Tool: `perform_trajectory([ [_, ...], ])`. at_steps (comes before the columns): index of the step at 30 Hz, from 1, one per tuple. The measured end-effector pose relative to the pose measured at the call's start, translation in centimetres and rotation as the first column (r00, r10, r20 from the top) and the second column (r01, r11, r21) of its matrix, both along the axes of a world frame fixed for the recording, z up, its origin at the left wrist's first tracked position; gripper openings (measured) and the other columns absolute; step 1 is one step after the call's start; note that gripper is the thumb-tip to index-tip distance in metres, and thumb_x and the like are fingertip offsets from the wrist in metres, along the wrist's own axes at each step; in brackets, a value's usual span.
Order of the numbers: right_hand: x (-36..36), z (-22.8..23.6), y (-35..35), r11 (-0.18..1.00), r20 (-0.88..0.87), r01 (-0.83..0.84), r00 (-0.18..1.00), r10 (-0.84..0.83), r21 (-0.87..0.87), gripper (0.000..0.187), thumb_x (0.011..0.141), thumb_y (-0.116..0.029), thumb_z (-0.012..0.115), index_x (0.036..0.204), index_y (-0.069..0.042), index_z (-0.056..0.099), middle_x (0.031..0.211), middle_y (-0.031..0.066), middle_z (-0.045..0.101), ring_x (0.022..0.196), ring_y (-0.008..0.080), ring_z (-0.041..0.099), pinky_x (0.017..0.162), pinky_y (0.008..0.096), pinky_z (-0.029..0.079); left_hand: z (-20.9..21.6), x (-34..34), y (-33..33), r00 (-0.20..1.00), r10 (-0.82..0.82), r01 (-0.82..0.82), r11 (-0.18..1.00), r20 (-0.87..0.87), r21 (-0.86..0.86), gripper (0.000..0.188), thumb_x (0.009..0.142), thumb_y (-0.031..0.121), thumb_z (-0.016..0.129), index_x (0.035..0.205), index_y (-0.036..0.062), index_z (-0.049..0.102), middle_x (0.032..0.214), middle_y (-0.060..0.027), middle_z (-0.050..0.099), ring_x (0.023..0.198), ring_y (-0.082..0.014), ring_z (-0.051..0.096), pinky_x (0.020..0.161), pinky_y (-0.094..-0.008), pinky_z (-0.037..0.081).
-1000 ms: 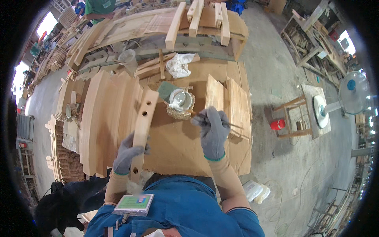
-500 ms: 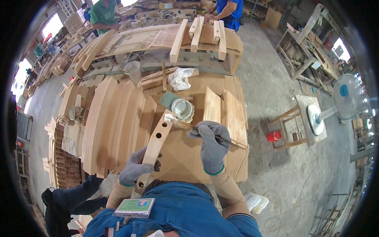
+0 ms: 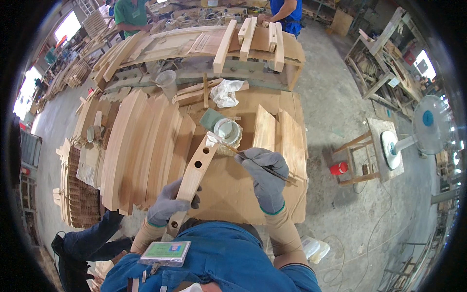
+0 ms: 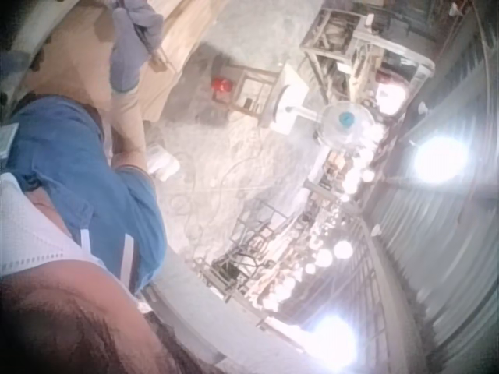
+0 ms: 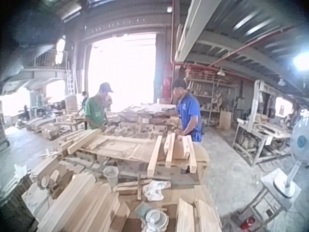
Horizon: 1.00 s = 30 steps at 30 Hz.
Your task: The person fills holes in wooden planks with a filler substance using a small brush. They repeatedly dip the brush into a container, apply the filler to the holes, and place the finished planks on a nearby stack.
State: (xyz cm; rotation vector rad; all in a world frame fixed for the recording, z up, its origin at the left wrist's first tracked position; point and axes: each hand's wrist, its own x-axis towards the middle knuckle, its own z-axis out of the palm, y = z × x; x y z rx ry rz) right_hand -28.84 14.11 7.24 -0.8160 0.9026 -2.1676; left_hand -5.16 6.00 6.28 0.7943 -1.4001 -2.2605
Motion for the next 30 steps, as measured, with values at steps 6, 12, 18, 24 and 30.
perform_trajectory([
  [6, 0.1, 0.1, 0.7, 0.997, -0.017, -0.013, 1.000, 0.014, 0.078, 0.022, 0.074, 0.019, 0.052, 0.079, -0.002, 0.048, 0.089, 0.0162, 0.060, 0.085, 0.0302, 0.065, 0.080, 0.0405, 0.056, 0.3, -0.2, 0.0, 1.000, -0.017, 0.017, 1.000, 0.012, -0.004, 0.078, 0.068, 0.014, 0.073, 0.136, -0.0037, 0.039, 0.110, -0.0117, 0.058, 0.089, -0.0186, 0.063, 0.076, -0.0332, 0.054],
  [12, 0.7, -0.3, 1.4, 0.997, -0.091, -0.023, 0.995, 0.030, 0.076, 0.026, 0.072, 0.022, 0.052, 0.078, -0.003, 0.048, 0.088, 0.0163, 0.060, 0.084, 0.0300, 0.065, 0.076, 0.0412, 0.057, 0.2, -0.4, 0.2, 1.000, -0.009, 0.009, 1.000, 0.004, 0.008, 0.078, 0.070, 0.013, 0.072, 0.138, -0.0022, 0.038, 0.110, -0.0118, 0.058, 0.088, -0.0187, 0.062, 0.075, -0.0330, 0.054],
  [18, 1.2, 0.5, 1.9, 0.988, -0.022, -0.039, 0.999, 0.043, 0.146, 0.020, 0.074, 0.016, 0.054, 0.079, -0.003, 0.048, 0.085, 0.0179, 0.061, 0.077, 0.0280, 0.065, 0.071, 0.0389, 0.058, 0.4, -0.5, 0.4, 0.996, 0.007, -0.008, 1.000, 0.089, 0.009, 0.074, 0.071, 0.011, 0.068, 0.138, -0.0015, 0.039, 0.108, -0.0117, 0.058, 0.088, -0.0187, 0.062, 0.075, -0.0327, 0.055],
  [24, -0.9, 6.2, 1.1, 0.964, -0.155, -0.037, 0.985, 0.081, 0.265, 0.010, 0.085, 0.005, 0.058, 0.079, 0.001, 0.052, 0.088, 0.0164, 0.062, 0.075, 0.0210, 0.066, 0.070, 0.0319, 0.057, 0.3, -0.7, 0.5, 0.989, 0.045, -0.045, 0.999, 0.137, -0.006, 0.076, 0.069, 0.011, 0.067, 0.138, -0.0016, 0.038, 0.108, -0.0117, 0.057, 0.085, -0.0186, 0.062, 0.071, -0.0319, 0.056],
  [30, -1.4, 11.8, -1.5, 0.904, -0.502, -0.070, 0.812, 0.297, 0.422, 0.017, 0.086, -0.007, 0.063, 0.076, -0.003, 0.051, 0.069, 0.0068, 0.063, 0.064, 0.0134, 0.063, 0.059, 0.0246, 0.051, 0.3, -0.8, 0.7, 0.993, 0.014, -0.008, 0.998, 0.116, -0.056, 0.083, 0.069, 0.020, 0.072, 0.142, -0.0001, 0.035, 0.122, -0.0097, 0.053, 0.110, -0.0170, 0.050, 0.097, -0.0285, 0.037],
])
